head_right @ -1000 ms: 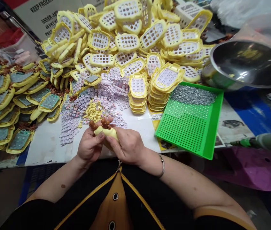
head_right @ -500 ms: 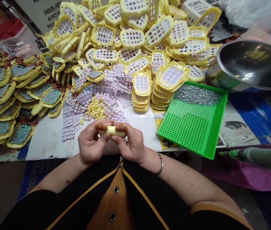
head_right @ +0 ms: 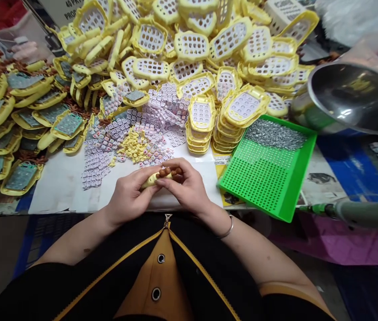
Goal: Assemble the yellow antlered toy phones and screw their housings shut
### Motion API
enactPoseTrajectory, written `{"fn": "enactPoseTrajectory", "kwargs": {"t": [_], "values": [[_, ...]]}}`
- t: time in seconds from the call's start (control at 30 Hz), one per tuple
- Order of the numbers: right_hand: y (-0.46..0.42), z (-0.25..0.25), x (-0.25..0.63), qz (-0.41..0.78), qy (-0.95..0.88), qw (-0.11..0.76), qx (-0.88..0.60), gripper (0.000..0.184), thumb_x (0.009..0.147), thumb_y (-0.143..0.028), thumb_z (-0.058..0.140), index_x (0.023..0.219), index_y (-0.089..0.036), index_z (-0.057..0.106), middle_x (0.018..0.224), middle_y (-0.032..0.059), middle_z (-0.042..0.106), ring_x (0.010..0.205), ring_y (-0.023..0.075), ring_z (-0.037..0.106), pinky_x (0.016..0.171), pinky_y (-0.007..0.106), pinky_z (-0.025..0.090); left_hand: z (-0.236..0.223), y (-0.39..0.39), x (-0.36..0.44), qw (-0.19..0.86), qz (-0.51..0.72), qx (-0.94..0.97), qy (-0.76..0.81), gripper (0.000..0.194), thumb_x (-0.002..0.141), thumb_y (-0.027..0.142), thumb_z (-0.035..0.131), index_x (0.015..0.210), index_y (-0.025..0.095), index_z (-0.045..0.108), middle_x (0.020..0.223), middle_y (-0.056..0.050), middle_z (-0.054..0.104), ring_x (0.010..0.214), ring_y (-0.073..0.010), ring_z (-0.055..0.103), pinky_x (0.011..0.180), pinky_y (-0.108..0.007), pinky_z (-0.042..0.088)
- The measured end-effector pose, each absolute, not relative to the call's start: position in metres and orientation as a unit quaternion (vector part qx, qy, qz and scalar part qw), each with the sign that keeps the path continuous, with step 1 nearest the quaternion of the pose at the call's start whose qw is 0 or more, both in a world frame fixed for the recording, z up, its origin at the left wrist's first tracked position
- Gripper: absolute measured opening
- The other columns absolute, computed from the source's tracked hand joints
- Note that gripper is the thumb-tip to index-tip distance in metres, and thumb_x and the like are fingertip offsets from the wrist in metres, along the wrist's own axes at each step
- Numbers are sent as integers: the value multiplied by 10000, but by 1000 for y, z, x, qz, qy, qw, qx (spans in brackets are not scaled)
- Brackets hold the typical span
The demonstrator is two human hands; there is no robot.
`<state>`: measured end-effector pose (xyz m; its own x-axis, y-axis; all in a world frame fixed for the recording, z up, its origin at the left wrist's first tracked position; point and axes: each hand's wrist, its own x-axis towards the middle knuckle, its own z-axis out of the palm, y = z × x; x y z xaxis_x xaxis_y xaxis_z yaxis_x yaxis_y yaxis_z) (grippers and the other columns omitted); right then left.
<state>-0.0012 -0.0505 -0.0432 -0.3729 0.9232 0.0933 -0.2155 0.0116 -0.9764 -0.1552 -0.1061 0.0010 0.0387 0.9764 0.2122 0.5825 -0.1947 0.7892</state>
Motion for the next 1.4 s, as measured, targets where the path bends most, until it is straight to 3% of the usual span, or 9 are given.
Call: {"fn": "enactPoseTrajectory", "kwargs": {"t": [0.1,0.33,0.5,0.7,0.93,1.1,1.2,1.27,1.4], "values": [[-55,-44,-4,598,-522,492,-357,340,718,-506,794,813,-233,615,820,-5,628,784,140,628,690,271,555,0,-103,-149,187,350,701,593,327,850,194,576,1158,213,685,1143,-77,747,1034,-231,702,904,-351,549],[-52,-50,6,583,-498,514,-385,370,701,-547,793,784,-240,603,833,-1,648,764,136,620,672,272,558,-3,-101,-161,200,362,706,575,364,869,282,631,1222,191,647,1169,-99,727,1075,-227,678,951,-360,525],[-48,-53,12,593,-539,451,-394,445,637,-564,831,871,-224,664,841,4,622,726,127,595,598,253,552,-10,-109,-163,213,383,678,590,301,888,261,605,1174,226,694,1127,-68,752,1004,-209,705,903,-346,552],[-53,-47,14,568,-517,505,-394,312,708,-482,813,836,-220,701,863,15,575,680,132,582,486,267,550,-12,-107,-153,185,418,678,576,274,894,248,602,1144,203,705,1075,-77,765,928,-191,722,836,-308,569],[-46,-36,23,478,-642,496,-337,256,721,-425,825,907,-254,780,743,2,583,670,135,565,545,279,490,-1,-108,-163,160,340,752,541,482,835,334,714,1278,189,589,1233,-122,702,1144,-260,659,986,-434,525],[-47,-47,19,570,-546,526,-318,251,718,-430,824,908,-277,764,826,-3,623,715,136,613,558,274,557,3,-110,-164,143,380,743,532,349,906,308,627,1232,185,602,1162,-111,724,1075,-216,688,927,-369,560],[-45,-49,23,622,-517,481,-339,305,703,-483,818,881,-250,734,819,-8,649,669,139,632,549,297,589,1,-110,-166,158,378,739,535,286,935,268,566,1204,189,624,1119,-100,737,1023,-204,701,896,-354,572],[-42,-44,30,586,-581,428,-368,377,692,-471,830,966,-239,717,841,7,683,692,151,650,600,313,596,0,-110,-168,155,362,740,545,279,943,254,545,1199,183,630,1109,-102,741,1018,-208,703,898,-366,572],[-37,-27,40,383,-750,400,-362,511,734,-429,813,1180,-241,651,1067,84,695,906,202,669,696,321,578,-2,-111,-169,122,342,761,537,256,932,239,565,1171,185,638,1097,-92,752,1017,-212,707,897,-373,569]]}}
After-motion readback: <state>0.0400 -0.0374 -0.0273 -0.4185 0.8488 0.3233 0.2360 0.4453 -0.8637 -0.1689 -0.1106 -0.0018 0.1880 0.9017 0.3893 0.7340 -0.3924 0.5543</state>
